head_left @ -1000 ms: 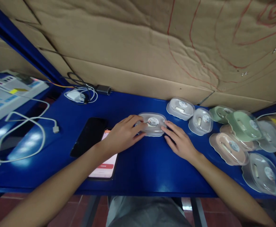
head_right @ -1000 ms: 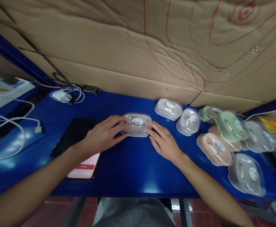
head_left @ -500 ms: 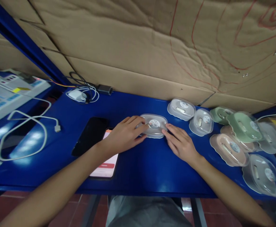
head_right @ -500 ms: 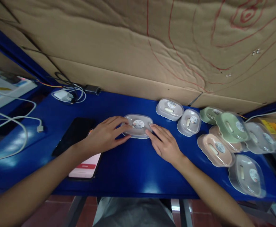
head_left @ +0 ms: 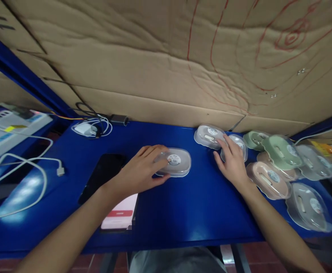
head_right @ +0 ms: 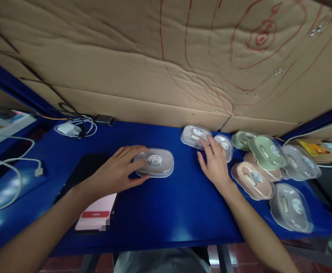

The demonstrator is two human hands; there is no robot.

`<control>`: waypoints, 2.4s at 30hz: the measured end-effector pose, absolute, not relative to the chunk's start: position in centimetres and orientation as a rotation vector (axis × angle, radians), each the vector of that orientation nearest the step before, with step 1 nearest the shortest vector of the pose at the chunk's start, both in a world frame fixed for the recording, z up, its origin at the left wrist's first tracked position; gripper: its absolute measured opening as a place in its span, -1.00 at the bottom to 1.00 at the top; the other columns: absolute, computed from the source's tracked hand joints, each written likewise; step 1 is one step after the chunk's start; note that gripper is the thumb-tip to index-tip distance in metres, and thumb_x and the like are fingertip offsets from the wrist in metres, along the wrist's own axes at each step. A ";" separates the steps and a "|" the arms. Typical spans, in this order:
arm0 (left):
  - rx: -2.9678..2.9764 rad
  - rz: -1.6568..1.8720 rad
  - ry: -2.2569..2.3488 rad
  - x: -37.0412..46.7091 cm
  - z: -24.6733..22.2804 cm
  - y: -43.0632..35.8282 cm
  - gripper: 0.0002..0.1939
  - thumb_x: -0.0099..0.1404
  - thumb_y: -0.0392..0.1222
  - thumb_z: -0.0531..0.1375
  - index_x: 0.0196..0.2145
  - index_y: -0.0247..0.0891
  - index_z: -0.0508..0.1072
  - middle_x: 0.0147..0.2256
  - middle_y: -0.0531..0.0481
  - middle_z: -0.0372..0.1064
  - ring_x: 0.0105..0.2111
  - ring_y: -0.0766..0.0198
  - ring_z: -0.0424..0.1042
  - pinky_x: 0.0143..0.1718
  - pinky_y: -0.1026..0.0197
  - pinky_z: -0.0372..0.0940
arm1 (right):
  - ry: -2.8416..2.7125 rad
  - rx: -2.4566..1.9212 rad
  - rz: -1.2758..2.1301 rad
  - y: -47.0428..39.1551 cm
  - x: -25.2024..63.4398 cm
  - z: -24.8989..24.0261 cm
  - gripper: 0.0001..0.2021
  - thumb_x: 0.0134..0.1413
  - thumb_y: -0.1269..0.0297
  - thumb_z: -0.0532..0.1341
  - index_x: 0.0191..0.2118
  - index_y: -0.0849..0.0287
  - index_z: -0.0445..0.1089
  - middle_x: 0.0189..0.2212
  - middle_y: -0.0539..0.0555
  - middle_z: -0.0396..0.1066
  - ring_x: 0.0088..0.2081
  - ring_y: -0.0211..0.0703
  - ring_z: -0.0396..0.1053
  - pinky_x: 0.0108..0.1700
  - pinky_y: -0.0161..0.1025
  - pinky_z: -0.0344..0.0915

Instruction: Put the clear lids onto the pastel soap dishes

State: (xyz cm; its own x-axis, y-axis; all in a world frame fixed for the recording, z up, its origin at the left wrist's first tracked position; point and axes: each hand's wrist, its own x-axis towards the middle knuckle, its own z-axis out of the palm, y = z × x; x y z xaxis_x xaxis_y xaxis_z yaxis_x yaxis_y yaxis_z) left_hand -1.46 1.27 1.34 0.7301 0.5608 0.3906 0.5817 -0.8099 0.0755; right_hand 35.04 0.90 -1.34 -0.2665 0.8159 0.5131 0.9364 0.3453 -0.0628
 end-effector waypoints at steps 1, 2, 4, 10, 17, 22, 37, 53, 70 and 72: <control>-2.890 -0.608 -0.962 -1.6 1.2 1.4 -0.72 0.43 -0.07 0.37 -0.02 -0.24 0.47 0.24 -0.33 0.39 0.27 -0.22 0.39 0.22 -0.20 0.35 | -2.188 -1.562 -0.354 1.2 35.0 -1.6 -0.47 0.50 0.17 0.13 0.47 0.15 0.20 0.46 0.37 0.18 0.45 0.29 0.22 0.40 0.30 0.21; -2.904 -0.600 -0.978 -1.7 1.1 1.5 -0.68 0.40 -0.06 0.40 -0.02 -0.23 0.46 0.25 -0.32 0.39 0.27 -0.22 0.40 0.21 -0.19 0.37 | -2.224 -1.585 -0.357 1.4 34.9 -1.9 -0.46 0.51 0.17 0.12 0.47 0.18 0.18 0.47 0.39 0.17 0.46 0.31 0.19 0.43 0.32 0.15; -2.919 -0.594 -1.032 -2.1 0.9 1.8 -0.63 0.36 -0.06 0.44 -0.01 -0.21 0.44 0.25 -0.28 0.41 0.23 -0.18 0.45 0.18 -0.16 0.41 | -2.275 -1.610 -0.358 1.6 34.3 -2.2 -0.46 0.51 0.16 0.12 0.46 0.24 0.20 0.45 0.42 0.20 0.47 0.34 0.17 0.46 0.35 0.08; -2.836 -0.637 -1.319 -4.4 0.6 4.1 -0.64 0.37 0.01 0.40 0.01 -0.16 0.43 0.26 -0.22 0.43 0.18 -0.15 0.49 0.15 -0.16 0.44 | -2.317 -1.411 -0.171 1.1 32.4 -1.0 -0.54 0.48 0.11 0.18 0.36 0.16 0.31 0.17 0.32 0.44 0.37 0.27 0.30 0.43 0.30 0.18; -2.705 -0.774 -1.645 -7.2 0.0 6.5 -0.63 0.38 0.13 0.31 -0.01 -0.14 0.46 0.20 -0.18 0.48 0.16 -0.14 0.51 0.18 -0.12 0.41 | -2.367 -1.107 0.136 2.6 31.3 -0.3 -0.48 0.37 0.07 0.32 0.36 -0.03 0.33 0.17 0.25 0.40 0.25 0.18 0.39 0.31 0.20 0.38; -2.607 -0.858 -1.703 -7.9 -0.5 7.5 -0.63 0.49 0.11 0.17 0.07 -0.17 0.47 0.11 -0.21 0.54 0.11 -0.07 0.55 0.15 -0.08 0.41 | -2.276 -1.135 0.140 6.0 31.2 -0.2 -0.63 0.46 0.13 0.22 0.29 0.01 0.40 0.09 0.18 0.51 0.11 0.04 0.51 0.19 0.03 0.47; -2.843 -0.696 -1.461 -4.3 0.2 4.5 -0.65 0.55 0.08 0.13 0.04 -0.14 0.59 0.01 -0.15 0.63 0.01 -0.05 0.61 0.08 -0.09 0.44 | -2.433 -1.261 0.054 3.5 28.6 -0.9 -0.63 0.57 0.12 0.05 0.26 0.06 0.47 0.14 0.17 0.59 0.15 0.04 0.51 0.18 0.03 0.34; -2.716 -0.703 -1.220 -1.6 0.6 2.1 -0.70 0.57 -0.25 0.08 0.07 -0.13 0.58 0.16 -0.19 0.52 0.14 -0.11 0.48 0.19 -0.21 0.30 | -1.750 -2.111 -0.142 2.0 38.5 -0.8 -0.34 0.24 -0.13 0.30 0.30 0.17 0.35 0.31 0.48 0.29 0.30 0.56 0.25 0.17 0.52 0.31; -2.753 -0.664 -1.211 -1.3 1.3 1.7 -0.73 0.55 -0.19 0.12 0.09 -0.11 0.56 0.20 -0.21 0.50 0.21 -0.15 0.47 0.26 -0.27 0.27 | -2.001 -1.757 -0.294 1.2 32.4 0.2 -0.47 0.48 -0.10 0.07 0.30 0.16 0.37 0.24 0.40 0.40 0.28 0.36 0.34 0.29 0.34 0.20; -2.650 -0.668 -1.319 -1.5 1.4 1.9 -0.72 0.53 -0.15 0.15 0.10 -0.15 0.55 0.18 -0.25 0.50 0.18 -0.20 0.49 0.21 -0.27 0.31 | -2.061 -1.888 -0.295 0.9 32.8 0.1 -0.51 0.45 -0.14 0.10 0.09 0.17 0.50 -0.04 0.33 0.56 0.03 0.29 0.49 0.13 0.23 0.31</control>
State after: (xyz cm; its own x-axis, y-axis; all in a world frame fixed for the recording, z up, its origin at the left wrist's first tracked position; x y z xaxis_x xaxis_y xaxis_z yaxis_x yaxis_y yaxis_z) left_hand -1.51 1.89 1.36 0.5263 0.7335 0.4300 0.7806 -0.6173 0.0976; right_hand 32.77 0.86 0.11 -0.0678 0.9246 0.3750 0.9926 0.1005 -0.0685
